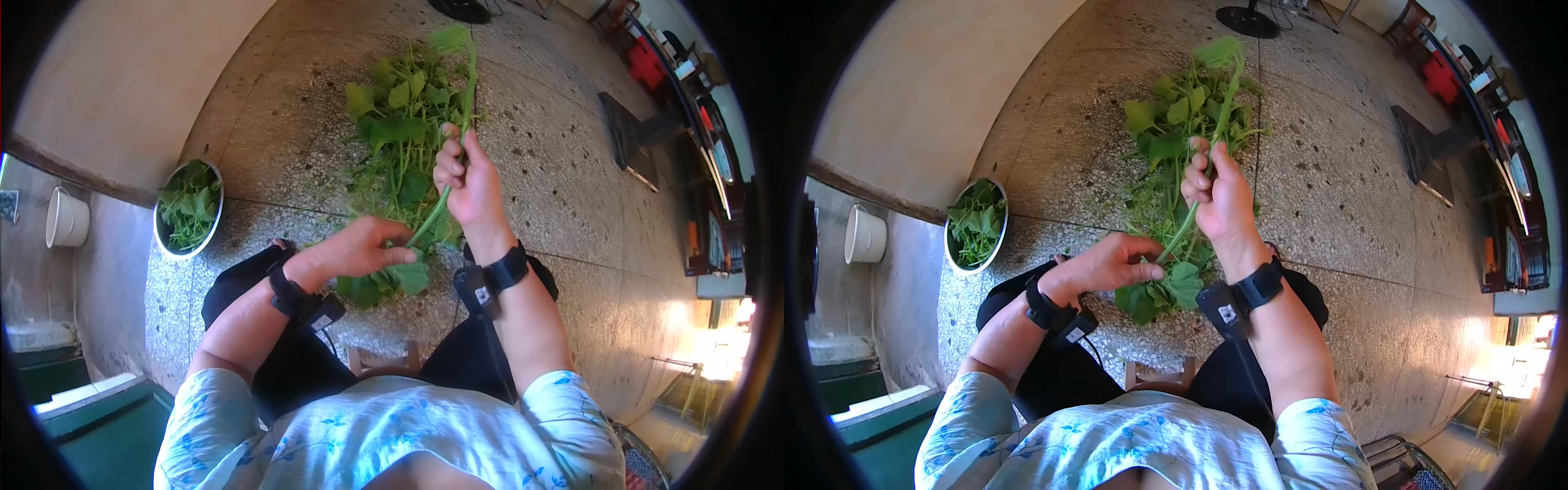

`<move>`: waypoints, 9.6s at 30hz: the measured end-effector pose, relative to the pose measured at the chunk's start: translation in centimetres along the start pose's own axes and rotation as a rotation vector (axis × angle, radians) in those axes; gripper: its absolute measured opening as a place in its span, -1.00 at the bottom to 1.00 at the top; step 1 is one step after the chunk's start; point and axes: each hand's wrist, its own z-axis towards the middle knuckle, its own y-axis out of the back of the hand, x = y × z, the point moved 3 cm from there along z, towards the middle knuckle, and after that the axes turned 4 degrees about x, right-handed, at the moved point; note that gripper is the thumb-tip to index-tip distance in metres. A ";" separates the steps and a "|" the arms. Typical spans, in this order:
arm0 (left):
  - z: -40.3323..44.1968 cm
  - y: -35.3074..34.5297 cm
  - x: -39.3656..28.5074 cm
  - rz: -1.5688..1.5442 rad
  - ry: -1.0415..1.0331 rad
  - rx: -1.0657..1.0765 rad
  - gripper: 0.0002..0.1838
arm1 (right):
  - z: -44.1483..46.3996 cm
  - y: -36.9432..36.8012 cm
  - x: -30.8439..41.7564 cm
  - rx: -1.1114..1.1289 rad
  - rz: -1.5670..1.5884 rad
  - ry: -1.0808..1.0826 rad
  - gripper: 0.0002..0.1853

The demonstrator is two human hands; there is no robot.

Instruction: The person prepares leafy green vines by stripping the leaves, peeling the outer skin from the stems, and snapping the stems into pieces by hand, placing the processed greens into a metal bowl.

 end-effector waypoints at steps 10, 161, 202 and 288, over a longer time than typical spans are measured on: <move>-0.1 3.3 0.8 -0.979 -0.051 -0.503 -0.82 | -1.0 -0.2 -2.3 0.091 -1.161 -0.046 -0.61; -2.6 5.5 -4.4 0.244 -0.318 -0.705 -0.80 | -4.6 -4.0 -3.4 0.245 -0.440 -0.128 -0.84; -0.8 7.3 2.2 -0.533 -0.175 -0.846 -0.75 | -1.2 -0.1 -4.4 0.129 -1.148 -0.253 -0.79; -1.3 5.4 -1.8 -0.544 -0.021 -0.560 -0.85 | -2.8 -4.3 -3.5 0.052 -1.079 -0.084 -0.95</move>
